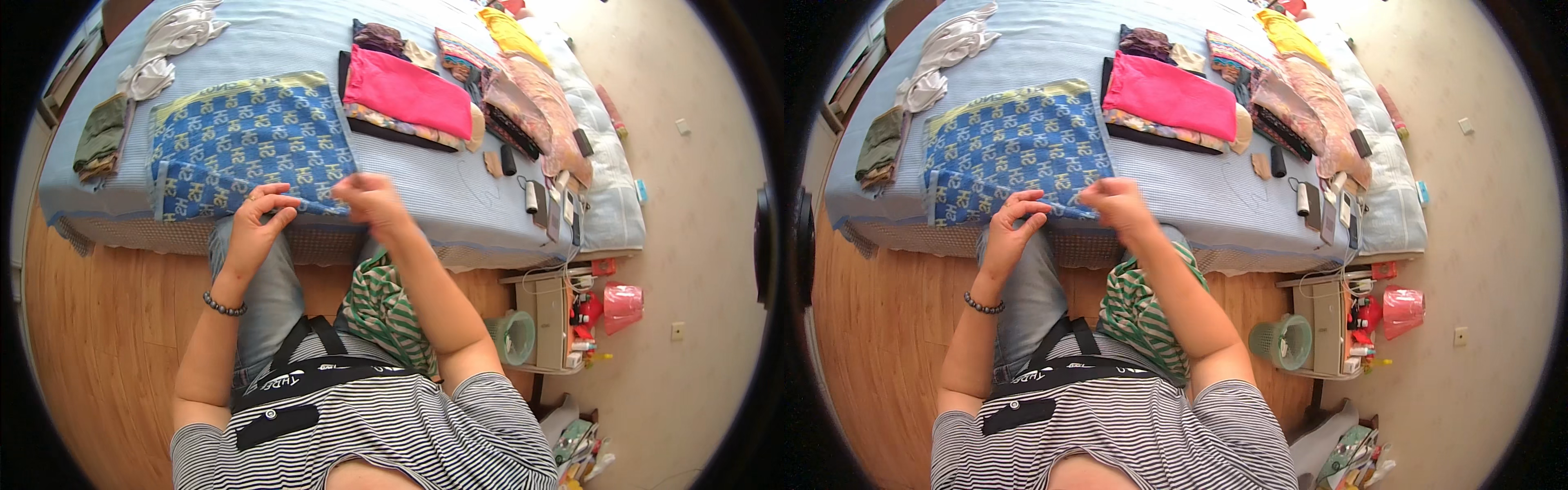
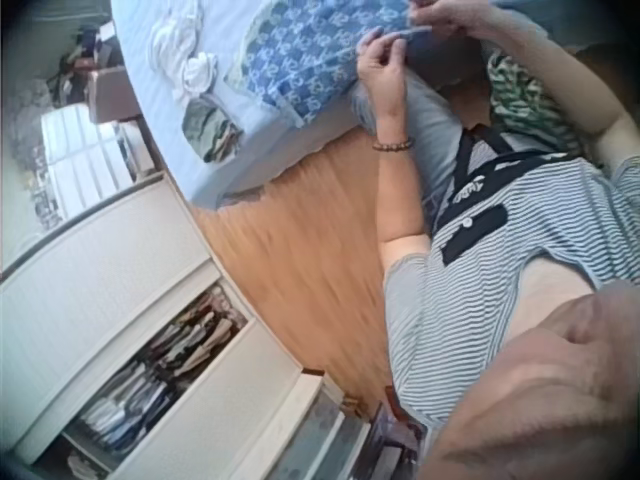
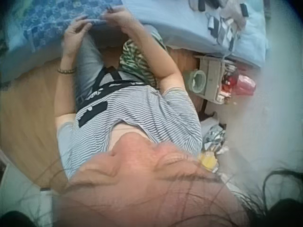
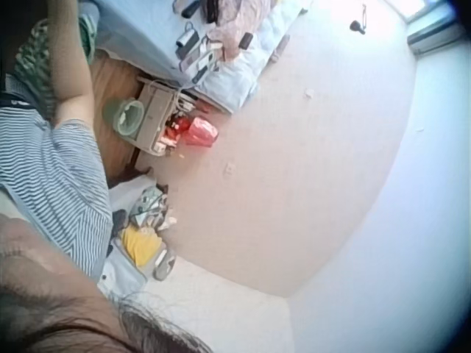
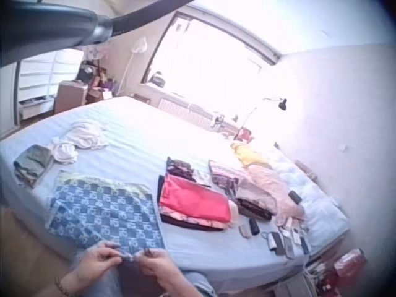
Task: The person sits on a bed and uses scissors to trim loose threads and edges from a green piece of fabric, then folds it. They proceed to trim a blue patterned towel, cutting along the edges and removing loose threads before folding it as well.
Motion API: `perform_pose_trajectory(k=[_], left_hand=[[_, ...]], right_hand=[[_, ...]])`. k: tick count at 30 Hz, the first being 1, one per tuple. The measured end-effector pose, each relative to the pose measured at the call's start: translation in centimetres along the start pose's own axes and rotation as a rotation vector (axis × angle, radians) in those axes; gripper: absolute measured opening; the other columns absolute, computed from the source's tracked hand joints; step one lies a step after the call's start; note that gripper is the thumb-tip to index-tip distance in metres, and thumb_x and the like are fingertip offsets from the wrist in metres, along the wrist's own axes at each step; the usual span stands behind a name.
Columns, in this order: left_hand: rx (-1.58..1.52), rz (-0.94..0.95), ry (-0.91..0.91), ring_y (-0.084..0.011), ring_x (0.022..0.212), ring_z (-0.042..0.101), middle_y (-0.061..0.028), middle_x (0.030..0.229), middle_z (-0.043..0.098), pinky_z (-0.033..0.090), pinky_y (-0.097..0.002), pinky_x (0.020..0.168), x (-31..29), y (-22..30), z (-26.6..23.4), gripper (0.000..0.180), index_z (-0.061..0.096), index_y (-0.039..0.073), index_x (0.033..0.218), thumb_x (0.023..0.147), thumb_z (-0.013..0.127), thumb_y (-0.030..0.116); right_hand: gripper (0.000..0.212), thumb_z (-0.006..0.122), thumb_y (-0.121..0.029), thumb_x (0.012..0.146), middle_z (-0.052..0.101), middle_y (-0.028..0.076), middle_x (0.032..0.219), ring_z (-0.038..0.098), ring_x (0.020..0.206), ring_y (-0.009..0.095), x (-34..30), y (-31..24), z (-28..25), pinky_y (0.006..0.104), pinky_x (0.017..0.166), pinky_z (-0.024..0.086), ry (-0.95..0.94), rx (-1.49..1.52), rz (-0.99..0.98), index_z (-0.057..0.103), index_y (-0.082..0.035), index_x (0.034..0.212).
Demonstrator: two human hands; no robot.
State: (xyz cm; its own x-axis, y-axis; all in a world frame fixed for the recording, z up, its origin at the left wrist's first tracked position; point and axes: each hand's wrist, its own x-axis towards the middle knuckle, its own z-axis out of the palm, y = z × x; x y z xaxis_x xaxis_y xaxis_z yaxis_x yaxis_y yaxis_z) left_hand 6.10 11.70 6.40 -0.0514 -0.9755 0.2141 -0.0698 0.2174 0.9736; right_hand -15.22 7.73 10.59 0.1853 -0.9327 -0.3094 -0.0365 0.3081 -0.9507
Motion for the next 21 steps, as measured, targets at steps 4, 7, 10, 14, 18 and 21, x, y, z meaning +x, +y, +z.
perform_pose_trajectory(k=[4, 7, 10, 14, 18, 21], left_hand=[[0.02, 0.013, 0.054, -0.0165, 0.101, 0.057, -0.0077, 0.112, 0.061, 0.045, -0.0274, 0.086, 0.2, -0.2, -0.3, 0.01, 0.069, 0.003, 0.093, 0.086, 0.064, 0.008], [-0.158, -0.099, 0.123, -0.0106, 0.098, 0.056, -0.0062, 0.111, 0.061, 0.044, -0.024, 0.086, 0.0, -2.3, -2.0, 0.012, 0.068, 0.0, 0.093, 0.091, 0.06, 0.008], [-0.185, -0.152, 0.177, -0.0098, 0.097, 0.056, -0.0057, 0.109, 0.061, 0.044, -0.0227, 0.086, 0.1, -3.6, -3.1, 0.012, 0.067, 0.0, 0.095, 0.092, 0.058, 0.007], [-0.095, -0.148, 0.224, -0.0094, 0.097, 0.056, -0.0045, 0.109, 0.062, 0.043, -0.0221, 0.086, -0.2, -2.9, -4.1, 0.013, 0.067, 0.0, 0.097, 0.092, 0.058, 0.008], [-0.099, -0.205, 0.369, -0.0096, 0.097, 0.056, -0.0035, 0.108, 0.063, 0.043, -0.0215, 0.087, -0.9, -3.6, -6.9, 0.013, 0.066, 0.0, 0.099, 0.092, 0.058, 0.007], [-0.045, -0.11, 0.437, -0.0108, 0.099, 0.056, -0.0037, 0.11, 0.062, 0.043, -0.0233, 0.088, -1.2, -5.2, -9.4, 0.012, 0.066, 0.0, 0.099, 0.092, 0.057, 0.006]], right_hand=[[0.016, 0.071, -0.014, 0.078, 0.06, 0.002, 0.062, 0.051, 0.059, 0.007, -0.2, 1.7, -16.0, 0.0268, 0.054, 0.042, 0.49, -0.59, -0.415, 0.068, 0.001, 0.075], [0.015, 0.075, -0.013, 0.07, 0.059, 0.003, 0.06, 0.051, 0.055, 0.008, -1.3, 2.9, -22.9, 0.0259, 0.053, 0.041, 0.677, -0.637, -0.275, 0.068, 0.0, 0.071], [0.015, 0.077, -0.012, 0.067, 0.06, 0.003, 0.06, 0.051, 0.055, 0.009, -0.6, 4.6, -26.4, 0.0262, 0.053, 0.041, 0.68, -0.725, -0.185, 0.068, -0.001, 0.07], [0.019, 0.076, -0.018, 0.068, 0.059, 0.005, 0.06, 0.051, 0.056, 0.008, 0.6, 6.1, -28.1, 0.0267, 0.053, 0.041, 0.716, -0.725, -0.241, 0.068, -0.001, 0.072], [0.021, 0.072, -0.02, 0.072, 0.064, 0.01, 0.068, 0.059, 0.062, 0.019, 1.4, 7.2, -30.1, 0.0337, 0.06, 0.047, 0.845, -0.834, -0.21, 0.067, -0.001, 0.081], [0.025, 0.068, -0.016, 0.075, 0.065, 0.015, 0.083, 0.062, 0.076, 0.03, 1.9, 8.8, -30.6, 0.0401, 0.07, 0.049, 0.954, -1.029, -0.199, 0.064, -0.001, 0.095]])
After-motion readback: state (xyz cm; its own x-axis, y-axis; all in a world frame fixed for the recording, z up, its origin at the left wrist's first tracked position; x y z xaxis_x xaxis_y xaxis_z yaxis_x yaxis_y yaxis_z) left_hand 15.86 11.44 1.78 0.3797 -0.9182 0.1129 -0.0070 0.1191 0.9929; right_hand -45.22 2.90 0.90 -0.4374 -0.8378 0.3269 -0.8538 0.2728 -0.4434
